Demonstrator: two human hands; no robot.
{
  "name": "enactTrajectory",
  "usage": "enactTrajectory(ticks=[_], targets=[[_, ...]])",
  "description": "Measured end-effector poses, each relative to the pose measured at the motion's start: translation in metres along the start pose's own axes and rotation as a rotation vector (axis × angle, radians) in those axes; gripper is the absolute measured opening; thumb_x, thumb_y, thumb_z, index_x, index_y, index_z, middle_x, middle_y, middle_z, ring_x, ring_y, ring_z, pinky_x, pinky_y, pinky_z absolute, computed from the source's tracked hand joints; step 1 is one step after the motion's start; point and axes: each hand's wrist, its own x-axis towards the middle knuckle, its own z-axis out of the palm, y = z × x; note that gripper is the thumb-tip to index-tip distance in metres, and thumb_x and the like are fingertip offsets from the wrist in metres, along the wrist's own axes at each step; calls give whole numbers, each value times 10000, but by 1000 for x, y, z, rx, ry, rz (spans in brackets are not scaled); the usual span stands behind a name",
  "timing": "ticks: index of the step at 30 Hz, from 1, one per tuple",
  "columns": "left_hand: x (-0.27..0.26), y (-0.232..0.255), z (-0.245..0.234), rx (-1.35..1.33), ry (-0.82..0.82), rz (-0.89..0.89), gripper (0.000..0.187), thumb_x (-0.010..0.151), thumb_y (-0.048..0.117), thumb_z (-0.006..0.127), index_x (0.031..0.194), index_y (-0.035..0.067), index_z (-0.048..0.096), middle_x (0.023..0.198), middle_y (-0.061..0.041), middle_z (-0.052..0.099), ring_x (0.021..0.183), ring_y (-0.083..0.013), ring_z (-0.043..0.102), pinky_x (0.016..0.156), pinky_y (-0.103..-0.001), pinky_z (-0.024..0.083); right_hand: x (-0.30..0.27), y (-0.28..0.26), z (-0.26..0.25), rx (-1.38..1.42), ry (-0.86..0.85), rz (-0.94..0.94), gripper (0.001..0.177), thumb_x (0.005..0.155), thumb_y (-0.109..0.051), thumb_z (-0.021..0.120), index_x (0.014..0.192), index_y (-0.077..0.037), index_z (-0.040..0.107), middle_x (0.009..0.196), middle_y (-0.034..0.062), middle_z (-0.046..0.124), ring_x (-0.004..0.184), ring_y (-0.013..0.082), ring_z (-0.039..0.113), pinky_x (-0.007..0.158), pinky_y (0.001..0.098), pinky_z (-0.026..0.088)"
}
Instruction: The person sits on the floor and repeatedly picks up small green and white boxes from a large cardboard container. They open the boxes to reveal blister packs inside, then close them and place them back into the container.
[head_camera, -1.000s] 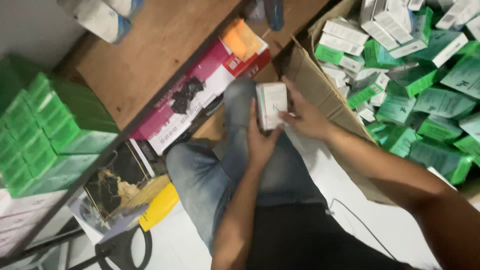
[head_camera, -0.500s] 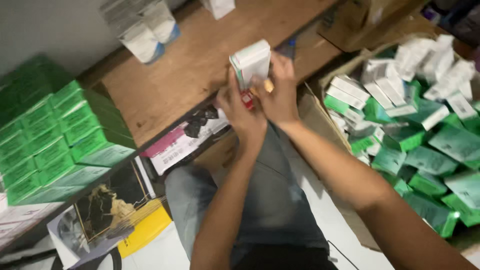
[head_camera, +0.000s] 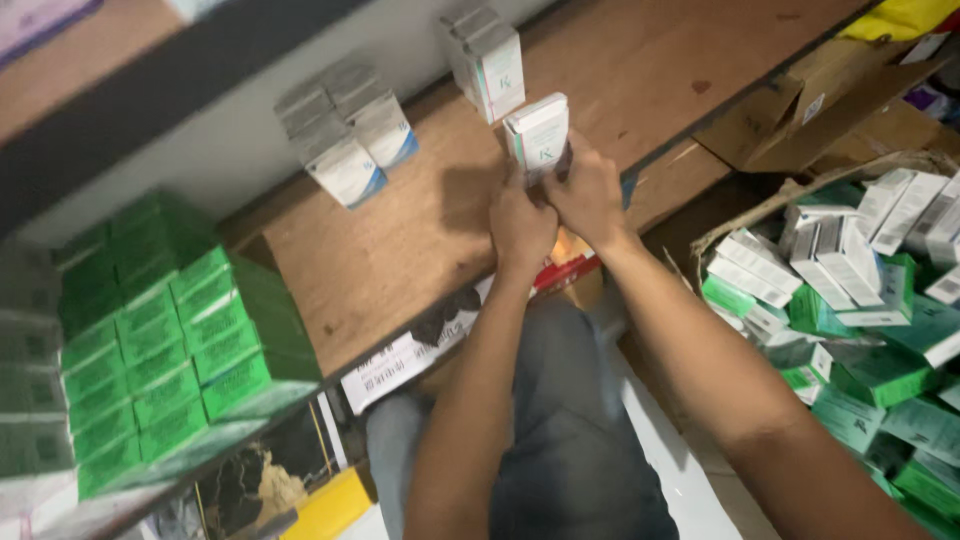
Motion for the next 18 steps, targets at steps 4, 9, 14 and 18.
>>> enactTrajectory(ticks=[4,9,14,18], targets=[[24,-12,15,-30,-40,-178,453,927,173,664,1344,20,572,1159,-257,679,1089,-437,642,950,-506,506,30,31,28,-27,6,9,455,843,-102,721,1276,-11,615,1044,240,738,966,373,737,841,447,593],[61,-38,27,43,12,-82,611,827,105,669,1411,-7,529,1305,-312,576,1203,-472,560,1044,-500,462,61,53,52,171,-18,-81,539,859,-93,702,1361,-6,524,1192,222,720,1097,335,735,914,412,591],[71,-69,39,37,-22,-77,700,858,119,694,1488,-35,430,1327,-312,566,1221,-459,565,1060,-479,476,69,45,53,66,-143,119,644,860,-109,657,1471,-99,452,1196,210,700,1074,358,696,903,440,549],[76,-90,47,11,-45,-107,755,820,81,670,1518,-27,401,1318,-308,559,1217,-459,562,1036,-470,487,72,44,53,120,-152,93,669,827,-98,650,1467,-157,463,1257,180,704,1151,347,686,966,435,540]])
